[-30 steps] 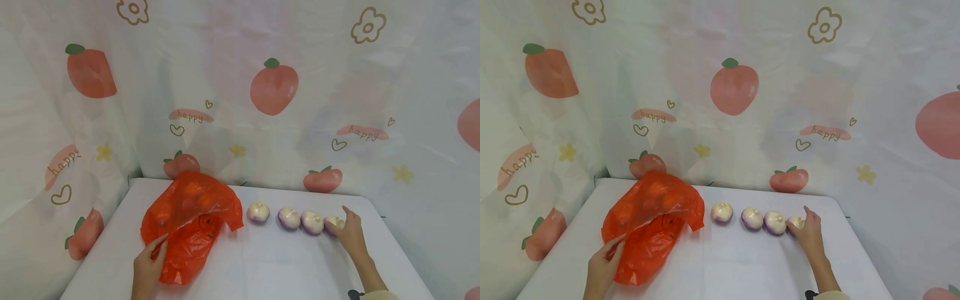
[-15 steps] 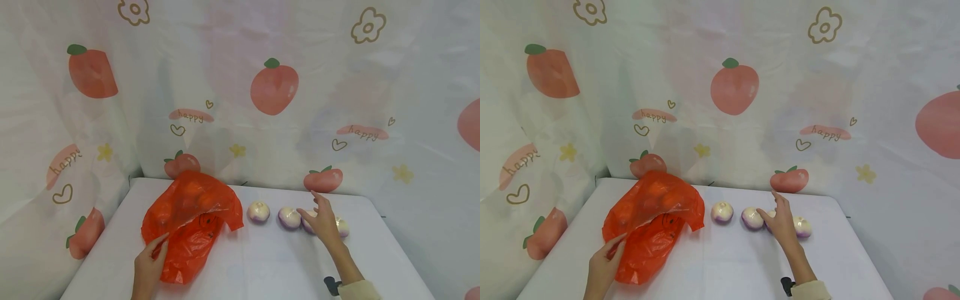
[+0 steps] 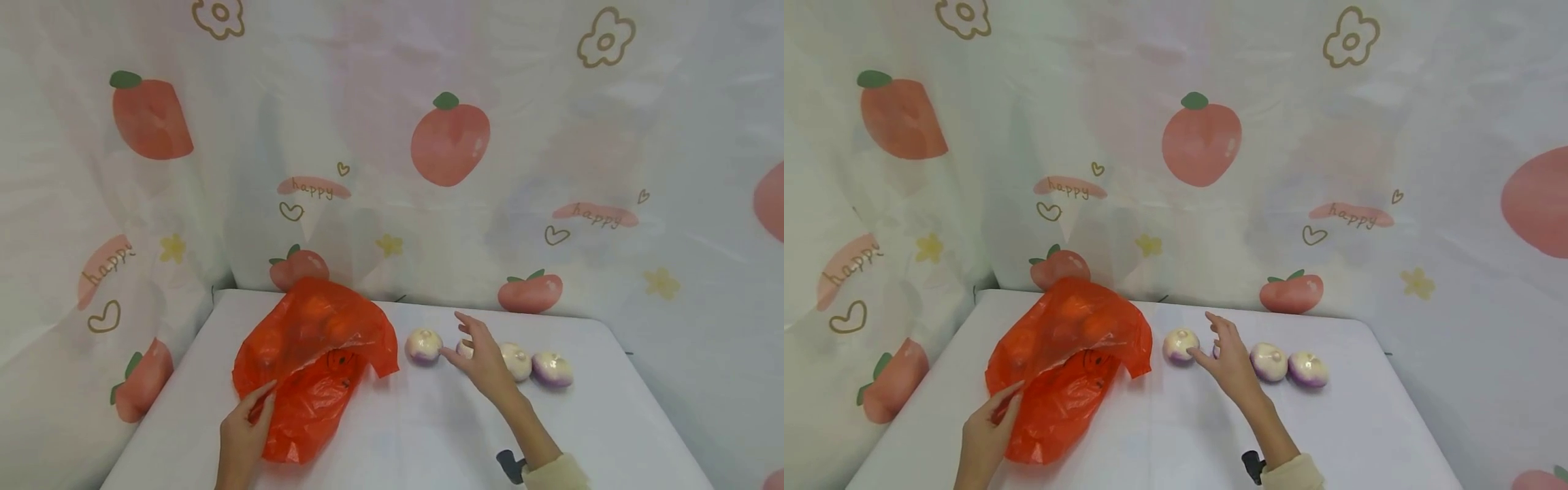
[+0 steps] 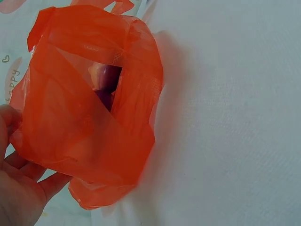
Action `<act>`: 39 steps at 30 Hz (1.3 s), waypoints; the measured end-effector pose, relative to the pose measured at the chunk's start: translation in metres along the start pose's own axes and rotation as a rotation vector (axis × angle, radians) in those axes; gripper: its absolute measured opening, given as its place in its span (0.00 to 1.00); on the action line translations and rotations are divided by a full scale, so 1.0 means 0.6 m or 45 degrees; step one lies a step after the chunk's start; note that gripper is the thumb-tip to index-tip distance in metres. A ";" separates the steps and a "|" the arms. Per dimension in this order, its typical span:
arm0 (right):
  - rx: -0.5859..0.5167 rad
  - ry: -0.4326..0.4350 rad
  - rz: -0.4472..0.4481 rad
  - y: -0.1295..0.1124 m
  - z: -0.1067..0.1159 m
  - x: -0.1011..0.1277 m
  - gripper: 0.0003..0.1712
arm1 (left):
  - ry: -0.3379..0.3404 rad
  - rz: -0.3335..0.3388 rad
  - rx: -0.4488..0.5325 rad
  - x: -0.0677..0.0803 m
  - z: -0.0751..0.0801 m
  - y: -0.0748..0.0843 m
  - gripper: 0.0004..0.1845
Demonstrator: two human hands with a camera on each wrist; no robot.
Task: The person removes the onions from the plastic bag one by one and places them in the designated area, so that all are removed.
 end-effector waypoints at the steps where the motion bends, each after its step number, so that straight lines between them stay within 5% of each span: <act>1: -0.002 -0.021 0.003 -0.006 -0.002 0.000 0.41 | 0.002 -0.004 0.001 0.000 0.000 0.000 0.18; 11: -0.083 -0.224 0.112 -0.071 -0.054 0.010 0.35 | -0.017 -0.001 0.006 0.001 -0.004 -0.001 0.18; 23: -0.151 -0.767 0.314 -0.127 -0.134 0.009 0.25 | -0.011 -0.019 0.009 -0.001 -0.005 -0.002 0.17; 39: -0.086 -0.683 0.268 -0.173 -0.238 -0.030 0.33 | -0.012 -0.030 0.007 -0.002 -0.003 -0.004 0.15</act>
Point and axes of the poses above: each hand's wrist, its own x-axis away from the middle knuckle, its own z-axis out of the back of the hand, y = z × x, the point moved 2 cm from there along -x, towards the middle knuckle, and after that the axes turned 12 degrees about x, right-handed, at the moved point
